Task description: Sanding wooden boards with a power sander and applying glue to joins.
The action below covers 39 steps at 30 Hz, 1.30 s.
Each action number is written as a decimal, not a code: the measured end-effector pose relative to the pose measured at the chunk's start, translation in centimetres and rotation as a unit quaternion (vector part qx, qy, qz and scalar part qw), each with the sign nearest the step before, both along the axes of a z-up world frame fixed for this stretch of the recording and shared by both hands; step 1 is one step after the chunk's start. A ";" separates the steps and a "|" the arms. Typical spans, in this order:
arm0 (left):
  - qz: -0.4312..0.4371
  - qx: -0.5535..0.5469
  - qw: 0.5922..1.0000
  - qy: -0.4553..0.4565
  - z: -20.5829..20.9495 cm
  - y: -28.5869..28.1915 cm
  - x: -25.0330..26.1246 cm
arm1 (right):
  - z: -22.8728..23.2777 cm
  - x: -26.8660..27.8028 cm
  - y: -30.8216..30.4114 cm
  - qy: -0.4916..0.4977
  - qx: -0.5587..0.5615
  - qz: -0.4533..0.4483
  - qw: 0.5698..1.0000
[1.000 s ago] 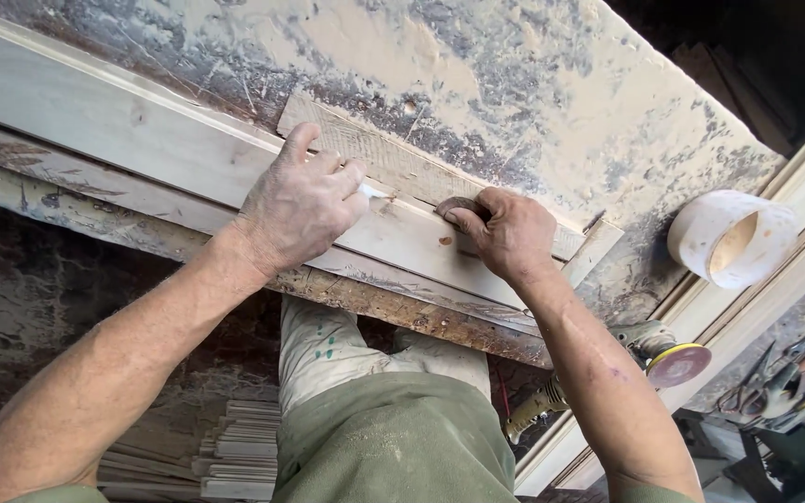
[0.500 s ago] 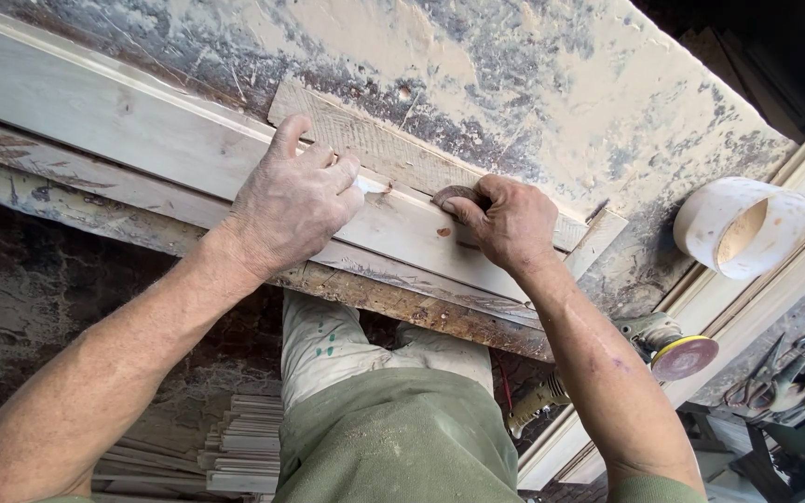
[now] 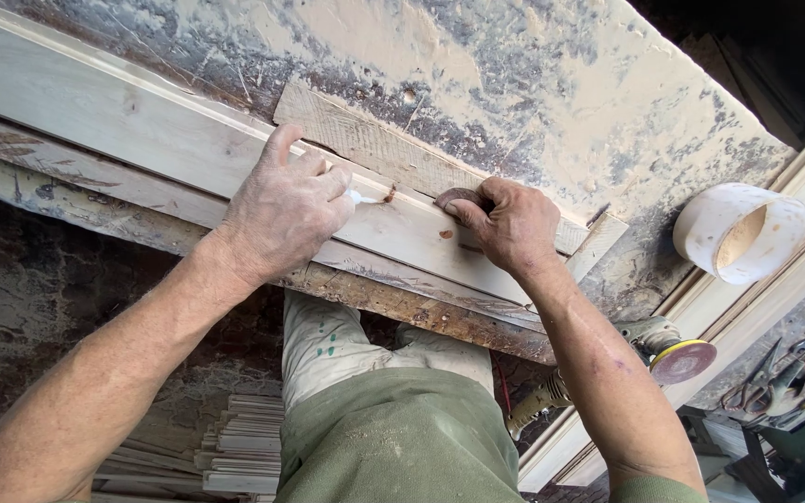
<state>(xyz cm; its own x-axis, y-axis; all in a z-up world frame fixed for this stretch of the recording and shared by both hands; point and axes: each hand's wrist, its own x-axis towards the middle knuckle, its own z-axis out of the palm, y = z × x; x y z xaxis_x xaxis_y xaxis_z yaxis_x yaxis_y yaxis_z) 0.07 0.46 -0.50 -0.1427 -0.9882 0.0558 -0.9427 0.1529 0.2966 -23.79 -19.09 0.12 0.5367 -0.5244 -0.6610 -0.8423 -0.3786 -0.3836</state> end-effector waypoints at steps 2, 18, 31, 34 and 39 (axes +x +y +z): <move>0.001 0.005 1.000 0.001 -0.3 0.3 -0.1 | -0.4 -0.3 0.1 -0.008 -0.003 0.000 1.000; 0.222 -0.110 0.962 0.115 -0.5 5.3 -7.0 | -1.7 -1.2 0.7 -0.002 -0.067 0.048 0.997; 0.412 -0.168 0.891 0.091 1.6 16.5 7.9 | -1.2 6.0 11.3 -0.089 -0.153 0.053 0.983; 0.399 -0.171 0.897 0.086 1.6 18.3 13.3 | -2.7 13.2 15.2 -0.092 -0.159 0.083 0.980; 0.411 -0.152 0.898 0.039 -0.1 22.7 22.0 | -0.6 21.7 19.3 -0.038 -0.097 -0.003 0.995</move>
